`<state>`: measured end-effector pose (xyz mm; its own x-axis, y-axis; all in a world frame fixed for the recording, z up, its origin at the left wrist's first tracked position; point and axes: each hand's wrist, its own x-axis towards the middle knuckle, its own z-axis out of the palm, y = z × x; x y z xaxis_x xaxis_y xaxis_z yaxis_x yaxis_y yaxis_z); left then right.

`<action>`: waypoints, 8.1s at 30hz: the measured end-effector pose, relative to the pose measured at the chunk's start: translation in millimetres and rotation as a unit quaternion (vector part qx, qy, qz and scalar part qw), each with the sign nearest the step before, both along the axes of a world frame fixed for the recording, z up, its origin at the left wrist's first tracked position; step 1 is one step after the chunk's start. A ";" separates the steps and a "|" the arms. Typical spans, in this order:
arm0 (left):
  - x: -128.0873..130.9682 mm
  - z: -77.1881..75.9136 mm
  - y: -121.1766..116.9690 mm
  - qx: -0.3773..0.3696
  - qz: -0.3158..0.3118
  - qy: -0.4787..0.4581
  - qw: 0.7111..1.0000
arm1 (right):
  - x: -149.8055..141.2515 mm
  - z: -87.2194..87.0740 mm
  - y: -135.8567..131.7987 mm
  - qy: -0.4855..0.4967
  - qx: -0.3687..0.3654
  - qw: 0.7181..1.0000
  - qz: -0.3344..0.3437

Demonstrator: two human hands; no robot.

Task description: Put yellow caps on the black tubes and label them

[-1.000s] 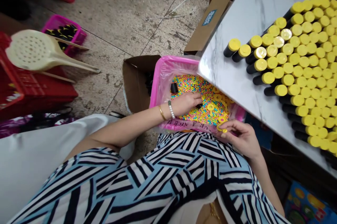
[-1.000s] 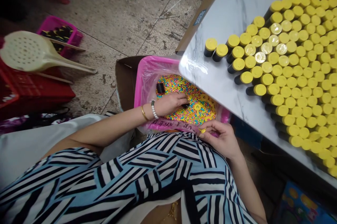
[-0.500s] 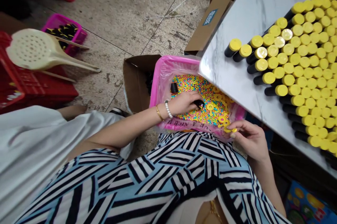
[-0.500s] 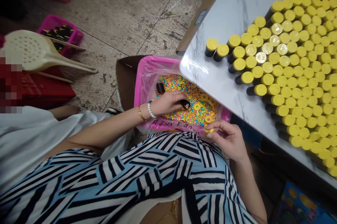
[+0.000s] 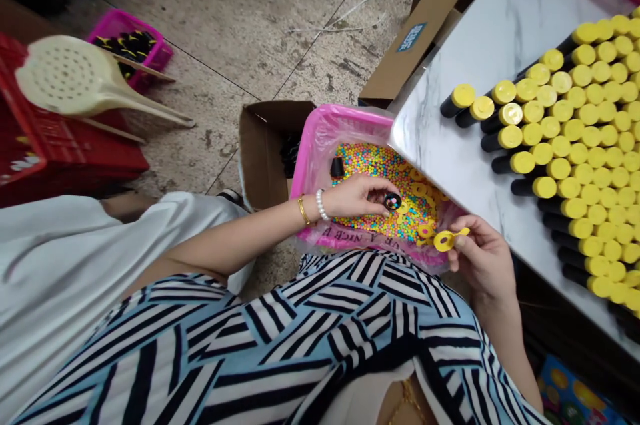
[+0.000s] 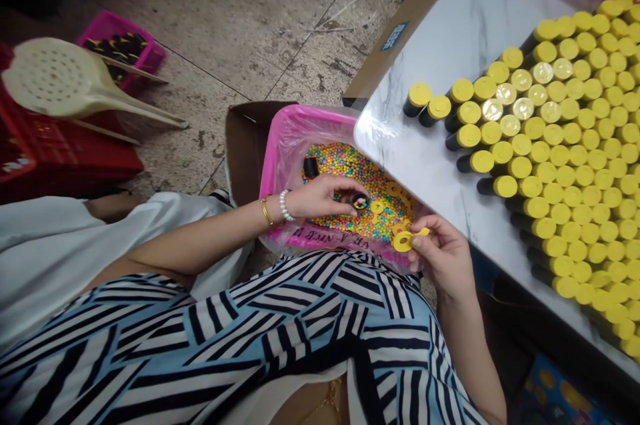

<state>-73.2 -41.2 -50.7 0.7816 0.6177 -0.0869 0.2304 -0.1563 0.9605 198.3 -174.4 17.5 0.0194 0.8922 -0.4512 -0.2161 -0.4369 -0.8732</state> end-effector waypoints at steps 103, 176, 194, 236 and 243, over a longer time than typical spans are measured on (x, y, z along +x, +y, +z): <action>86.2 75.8 33.5 -0.330 0.126 -0.167 0.920 | -25.2 25.7 111.5 -0.141 0.146 0.979 0.009; 0.4 -1.8 -19.7 0.084 0.020 0.057 0.995 | -10.9 -34.0 -24.5 -0.131 0.046 0.990 -0.010; 4.8 -1.7 -24.2 0.062 0.002 0.036 0.997 | -13.0 -29.1 -24.3 -0.157 0.043 0.986 -0.035; 91.0 55.2 28.2 0.234 0.121 -0.042 0.964 | -22.7 19.6 82.7 -0.080 0.098 0.974 -0.187; 90.3 65.0 25.2 0.216 0.113 -0.032 0.969 | -26.4 21.7 82.7 -0.076 0.102 0.973 -0.191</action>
